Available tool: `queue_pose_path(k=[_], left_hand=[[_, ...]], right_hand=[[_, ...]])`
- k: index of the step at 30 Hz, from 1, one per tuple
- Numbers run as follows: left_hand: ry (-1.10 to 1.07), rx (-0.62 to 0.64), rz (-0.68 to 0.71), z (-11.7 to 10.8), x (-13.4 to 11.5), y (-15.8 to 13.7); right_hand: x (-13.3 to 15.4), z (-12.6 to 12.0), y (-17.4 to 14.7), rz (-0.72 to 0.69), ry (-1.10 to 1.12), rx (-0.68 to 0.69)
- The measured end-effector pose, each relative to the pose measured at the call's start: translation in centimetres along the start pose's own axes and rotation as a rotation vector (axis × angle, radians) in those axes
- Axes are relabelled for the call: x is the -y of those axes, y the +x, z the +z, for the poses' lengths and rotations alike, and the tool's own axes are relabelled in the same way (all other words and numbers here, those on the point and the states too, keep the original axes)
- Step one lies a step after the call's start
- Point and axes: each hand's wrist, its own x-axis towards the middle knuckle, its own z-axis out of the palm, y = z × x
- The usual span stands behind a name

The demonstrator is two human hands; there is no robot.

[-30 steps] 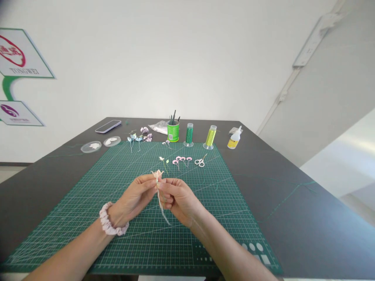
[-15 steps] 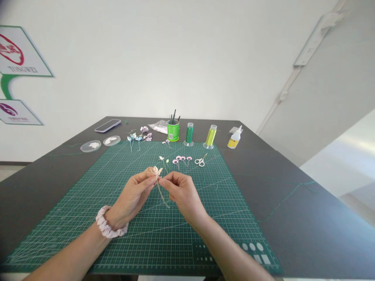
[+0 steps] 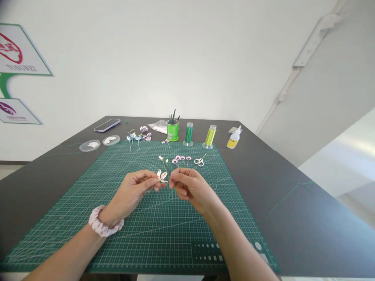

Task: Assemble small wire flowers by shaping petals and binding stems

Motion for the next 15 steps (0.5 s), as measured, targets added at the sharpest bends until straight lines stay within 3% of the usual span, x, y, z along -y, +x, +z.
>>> queue_pose_path(k=[8,15], left_hand=[[0.36,0.161,-0.06,-0.1,-1.9,-0.1],[0.734,0.244,0.078,0.2,-1.9,-0.2]], right_hand=[[0.1,-0.8,0.4,0.078,-0.14,0.007],[0.3,-0.6,0.7,-0.063,-0.572,-0.083]])
